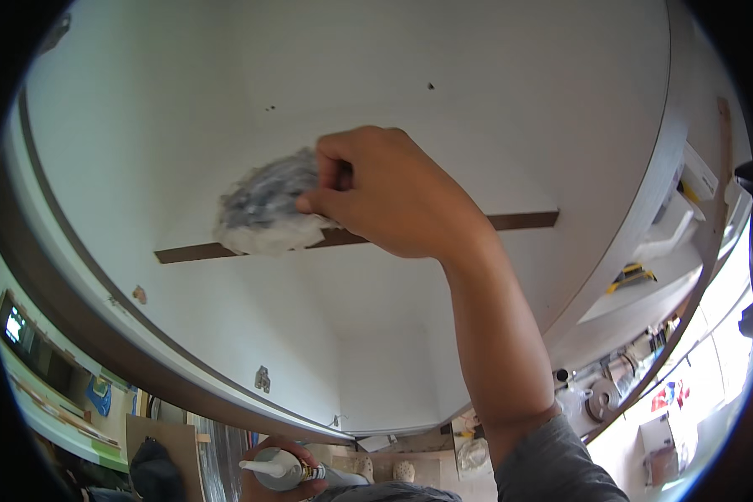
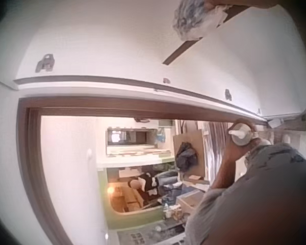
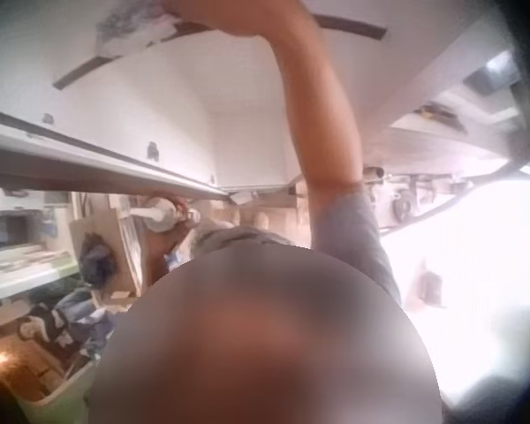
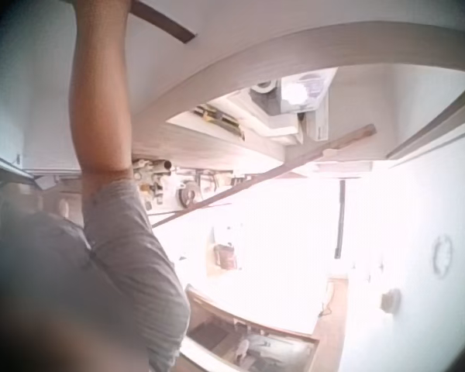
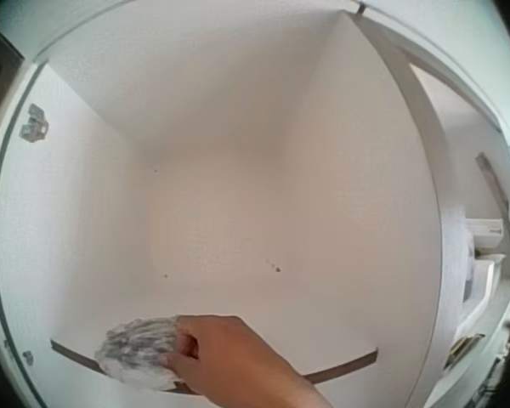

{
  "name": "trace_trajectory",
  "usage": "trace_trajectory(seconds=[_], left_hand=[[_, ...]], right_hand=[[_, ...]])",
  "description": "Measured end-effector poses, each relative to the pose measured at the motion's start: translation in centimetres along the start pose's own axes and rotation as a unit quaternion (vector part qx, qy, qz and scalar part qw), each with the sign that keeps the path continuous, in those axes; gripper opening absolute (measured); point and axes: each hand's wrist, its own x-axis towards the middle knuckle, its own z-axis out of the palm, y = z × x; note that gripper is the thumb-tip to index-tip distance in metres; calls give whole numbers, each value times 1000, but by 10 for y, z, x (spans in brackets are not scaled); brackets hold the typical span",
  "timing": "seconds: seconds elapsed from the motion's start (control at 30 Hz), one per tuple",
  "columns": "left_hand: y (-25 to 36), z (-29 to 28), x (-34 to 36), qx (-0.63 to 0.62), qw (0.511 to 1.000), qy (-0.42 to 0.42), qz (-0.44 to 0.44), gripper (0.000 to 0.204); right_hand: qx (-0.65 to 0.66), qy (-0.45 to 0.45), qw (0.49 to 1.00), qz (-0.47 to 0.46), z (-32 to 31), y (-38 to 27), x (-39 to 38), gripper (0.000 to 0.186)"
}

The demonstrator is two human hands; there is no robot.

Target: The person applies caulk from a caulking gun into small holes on the interior back panel of a white cabinet, then uses a finger to smooth each bead. The person also applies caulk along the seam where a wooden trim meets the cabinet interior and smooths it.

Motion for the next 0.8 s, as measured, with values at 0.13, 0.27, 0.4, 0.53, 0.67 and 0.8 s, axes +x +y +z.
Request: trace_trajectory(seconds=[0.13,0.27,0.4,0.53,0.67,0.8], left_hand=[[4,5,9,-13,1000,-9,13,53],[10,3,12,-18,999,-31,18,51],[21,-10,26,6,998,-63,-1,46],[18,-20,31,12,999,-40,-19,42],[15,-34,36,33,998,-51,-29,42],[22,-56,50,70,987,-138,36,51]], right_hand=[[-3,23,1000,8,-2,2,-1,36],[-44,90,994,-47,10,2,0,32],[17,30,999,4,2,-3,2,32],[9,16,1000,23,-1,-12,1,34],[-18,23,995,90,-1,-20,-3,38],[28,49,996,67,5,-23,-2,30]])
